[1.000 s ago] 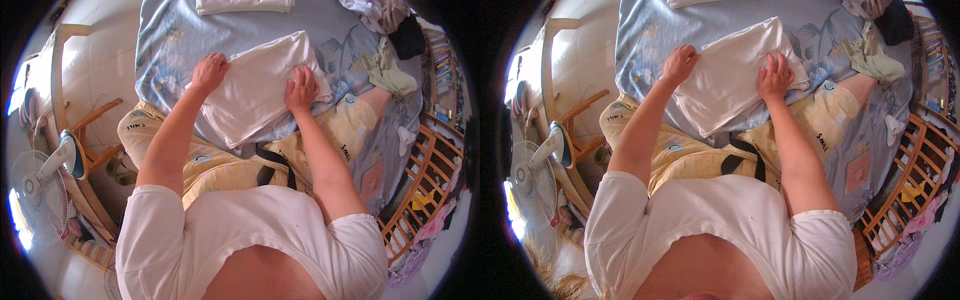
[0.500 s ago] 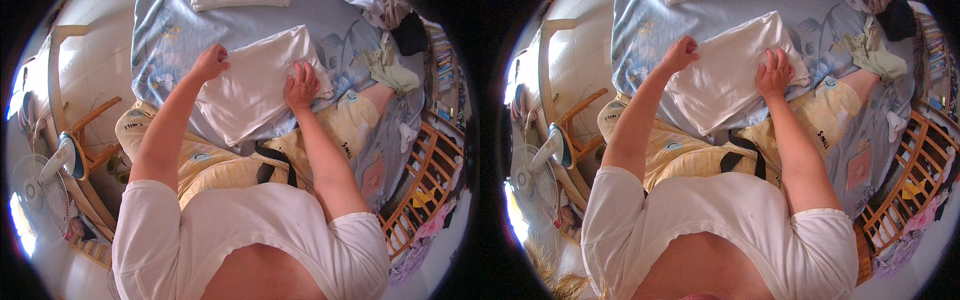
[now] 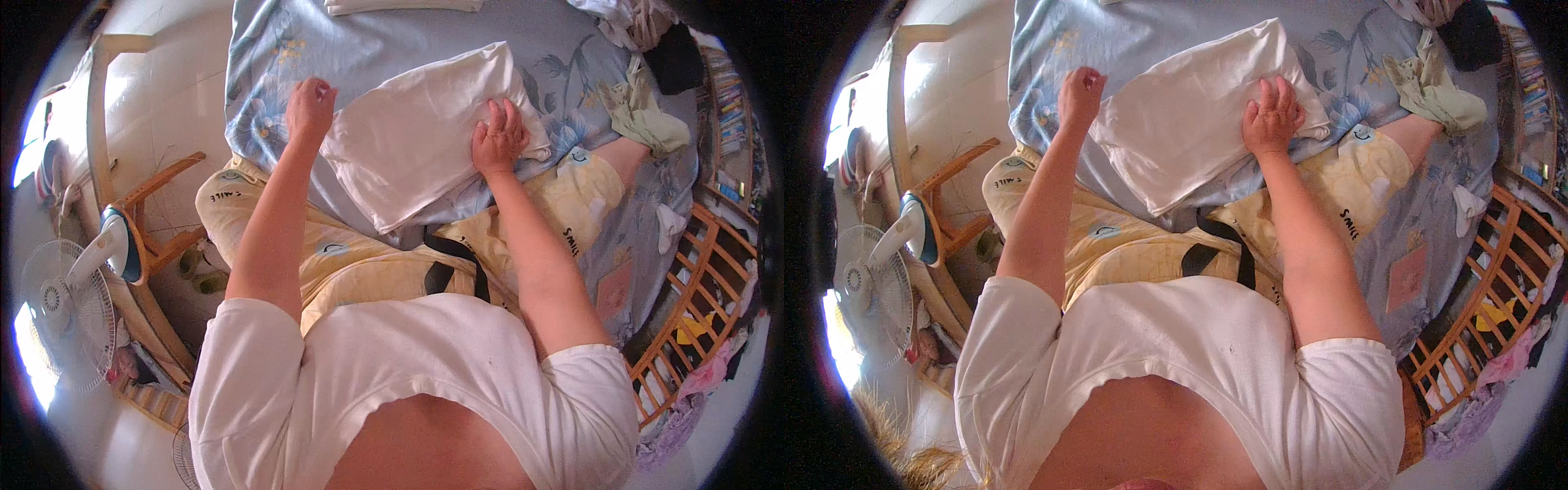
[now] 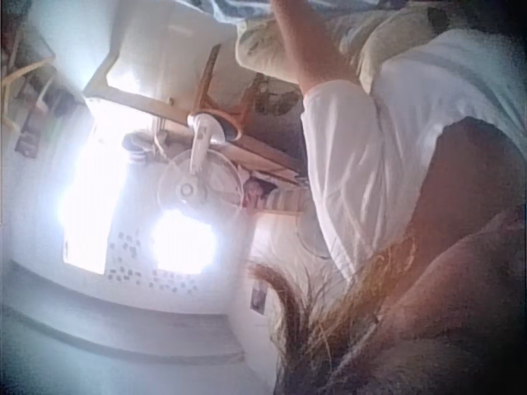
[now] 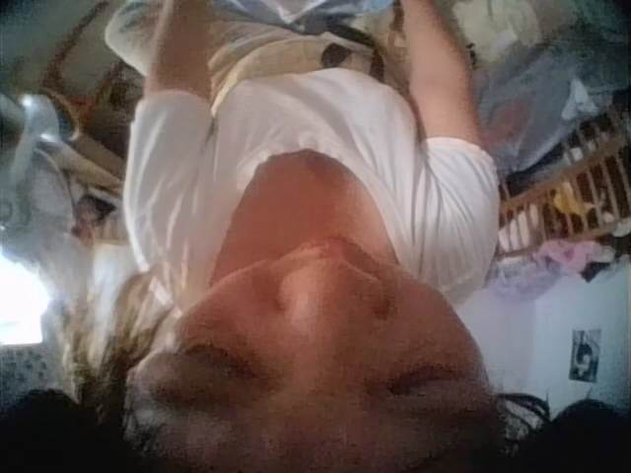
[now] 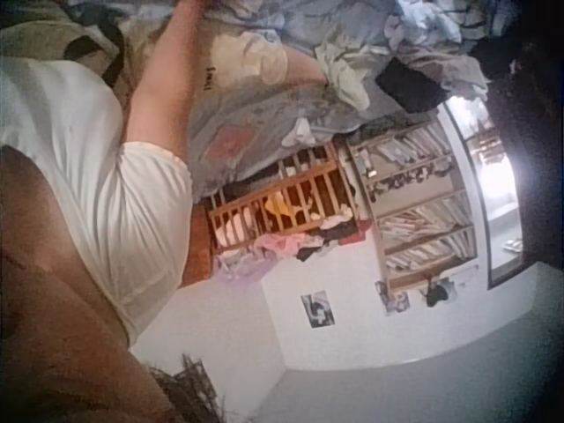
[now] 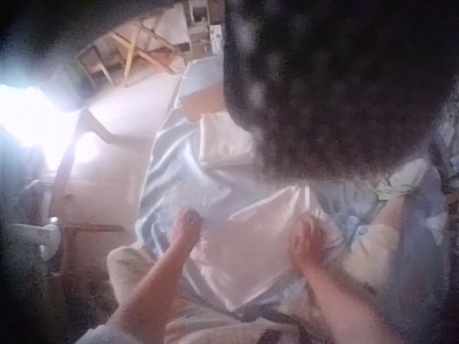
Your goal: The person folds a white shirt and a green shirt by hand while sitting on a bed.
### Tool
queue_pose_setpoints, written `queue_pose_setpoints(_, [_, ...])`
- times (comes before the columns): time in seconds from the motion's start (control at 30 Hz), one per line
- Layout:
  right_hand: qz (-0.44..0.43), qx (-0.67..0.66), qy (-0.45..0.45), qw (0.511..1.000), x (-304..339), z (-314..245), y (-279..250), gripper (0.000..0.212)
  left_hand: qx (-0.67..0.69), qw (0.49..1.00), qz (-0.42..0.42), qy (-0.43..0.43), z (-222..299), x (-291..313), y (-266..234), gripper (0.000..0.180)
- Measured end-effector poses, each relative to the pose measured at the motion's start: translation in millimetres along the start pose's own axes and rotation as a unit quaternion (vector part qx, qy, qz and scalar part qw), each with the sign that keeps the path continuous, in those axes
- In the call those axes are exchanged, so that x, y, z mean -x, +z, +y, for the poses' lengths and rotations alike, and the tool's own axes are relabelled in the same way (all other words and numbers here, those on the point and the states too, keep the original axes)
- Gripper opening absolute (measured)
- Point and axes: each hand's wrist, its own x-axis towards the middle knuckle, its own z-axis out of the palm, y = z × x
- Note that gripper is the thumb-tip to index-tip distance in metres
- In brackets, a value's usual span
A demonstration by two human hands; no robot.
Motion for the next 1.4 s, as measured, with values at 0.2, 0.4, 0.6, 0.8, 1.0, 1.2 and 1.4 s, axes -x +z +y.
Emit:
queue_pose_setpoints(0.2, [0.009, 0.002, -0.041, 0.999, -2.1, -5.2, -6.1, 0.047, 0.091, 0.988, -0.034, -0.117, -40.0, 63.9, -17.9, 0.029])
queue_pose_setpoints(0.4, [-0.202, -0.345, -0.288, 0.870, 45.6, -72.9, -33.5, 0.027, 0.096, 0.977, -0.082, -0.173, -41.4, 83.8, -15.1, 0.041])
queue_pose_setpoints(0.6, [-0.305, -0.254, -0.333, 0.856, 106.0, -123.8, -44.9, 0.022, 0.104, 0.972, -0.070, -0.200, -31.6, 76.7, -1.9, 0.039])
queue_pose_setpoints(0.8, [-0.367, -0.237, -0.330, 0.837, 99.5, -121.9, -45.4, 0.017, 0.234, 0.954, 0.017, -0.184, -37.3, 81.1, 12.1, 0.026])
queue_pose_setpoints(1.0, [-0.424, -0.243, -0.315, 0.813, 97.8, -114.6, -44.8, 0.013, 0.469, 0.874, 0.041, -0.121, -57.3, 84.0, 17.3, 0.008])
queue_pose_setpoints(1.2, [-0.456, -0.179, -0.354, 0.796, 92.2, -123.1, -56.1, 0.012, 0.386, 0.914, -0.009, -0.127, -54.6, 86.1, -0.3, 0.020])
queue_pose_setpoints(1.4, [-0.445, -0.092, -0.397, 0.798, 98.3, -126.6, -65.2, 0.017, 0.048, 0.994, 0.093, -0.011, -26.6, 93.2, -13.0, 0.035])
